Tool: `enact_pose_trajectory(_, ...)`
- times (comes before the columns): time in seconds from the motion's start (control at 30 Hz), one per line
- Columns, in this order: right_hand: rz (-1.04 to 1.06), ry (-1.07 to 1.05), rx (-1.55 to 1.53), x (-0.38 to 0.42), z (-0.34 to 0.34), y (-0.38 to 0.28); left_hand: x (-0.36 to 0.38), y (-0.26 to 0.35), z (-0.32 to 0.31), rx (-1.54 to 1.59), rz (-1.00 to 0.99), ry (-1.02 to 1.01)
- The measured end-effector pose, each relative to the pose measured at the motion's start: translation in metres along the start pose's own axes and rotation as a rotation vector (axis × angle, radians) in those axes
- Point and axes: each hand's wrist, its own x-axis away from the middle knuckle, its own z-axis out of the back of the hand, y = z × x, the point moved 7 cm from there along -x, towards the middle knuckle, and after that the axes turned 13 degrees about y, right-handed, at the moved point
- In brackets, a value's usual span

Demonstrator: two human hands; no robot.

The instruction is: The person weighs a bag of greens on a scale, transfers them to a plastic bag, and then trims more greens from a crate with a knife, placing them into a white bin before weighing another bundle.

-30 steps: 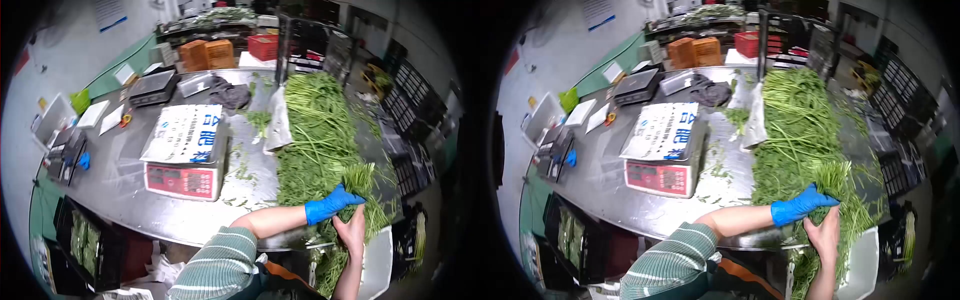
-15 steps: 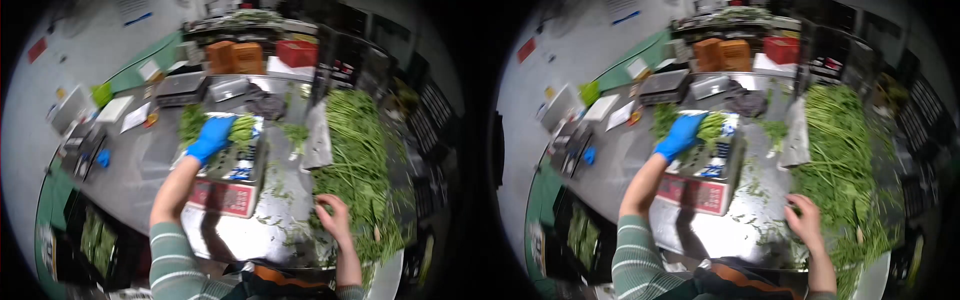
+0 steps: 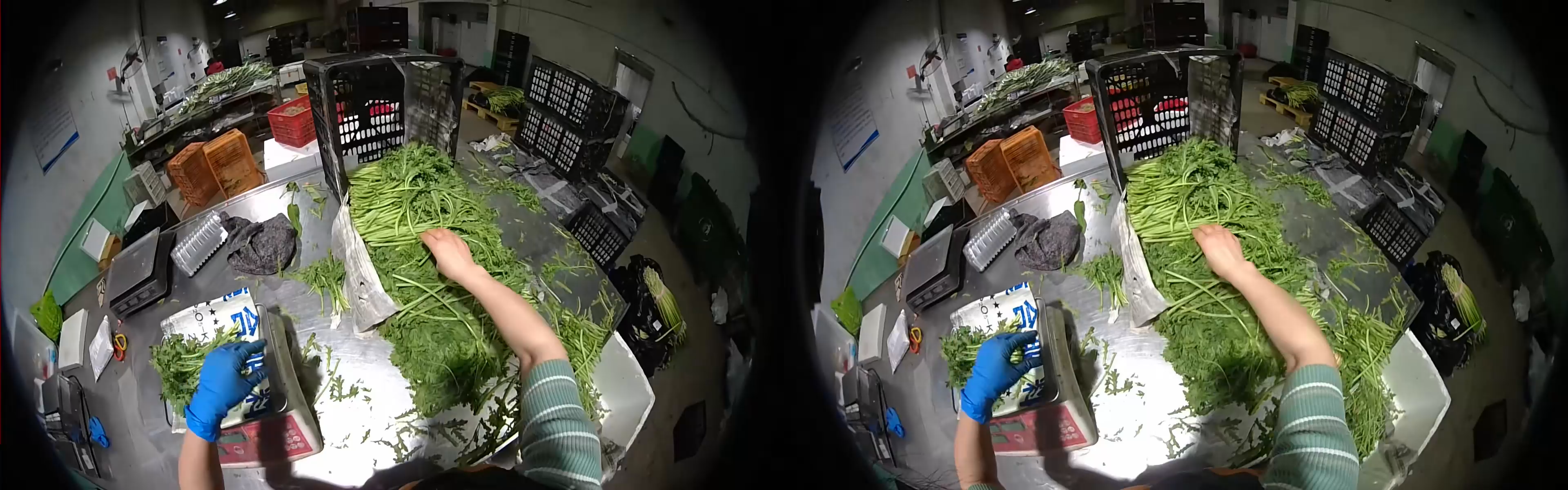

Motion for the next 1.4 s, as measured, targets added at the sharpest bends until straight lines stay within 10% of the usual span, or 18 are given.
enact_pose_trajectory(0.33, 0.028, -0.49, 0.166, -0.027, -0.072, 0.053, -0.042, 0.059, -0.071, 0.01, -0.155, -0.133)
enact_pose_trajectory(0.57, 0.234, -0.172, 0.356, -0.013, 0.0, 0.057, -0.072, 0.087, -0.086, 0.067, -0.284, -0.09)
enact_pose_trajectory(0.67, -0.015, -0.453, 0.128, -0.009, 0.044, 0.078, -0.082, 0.111, -0.084, 0.104, -0.354, -0.056)
enact_pose_trajectory(0.8, -0.752, -0.062, -0.83, -0.016, 0.16, 0.087, -0.096, 0.13, -0.089, 0.433, -0.169, -0.127)
enact_pose_trajectory(0.97, -0.924, 0.116, -1.696, 0.014, 0.188, 0.092, -0.128, 0.168, -0.079, 1.153, 0.111, -0.023)
enact_pose_trajectory(1.23, -1.065, 0.085, -1.862, 0.078, 0.154, 0.024, -0.119, 0.279, -0.139, 1.378, -0.009, -0.411)
enact_pose_trajectory(1.4, -1.194, -0.086, -1.471, 0.126, 0.122, 0.018, -0.073, 0.285, -0.199, 1.416, 0.525, -0.531)
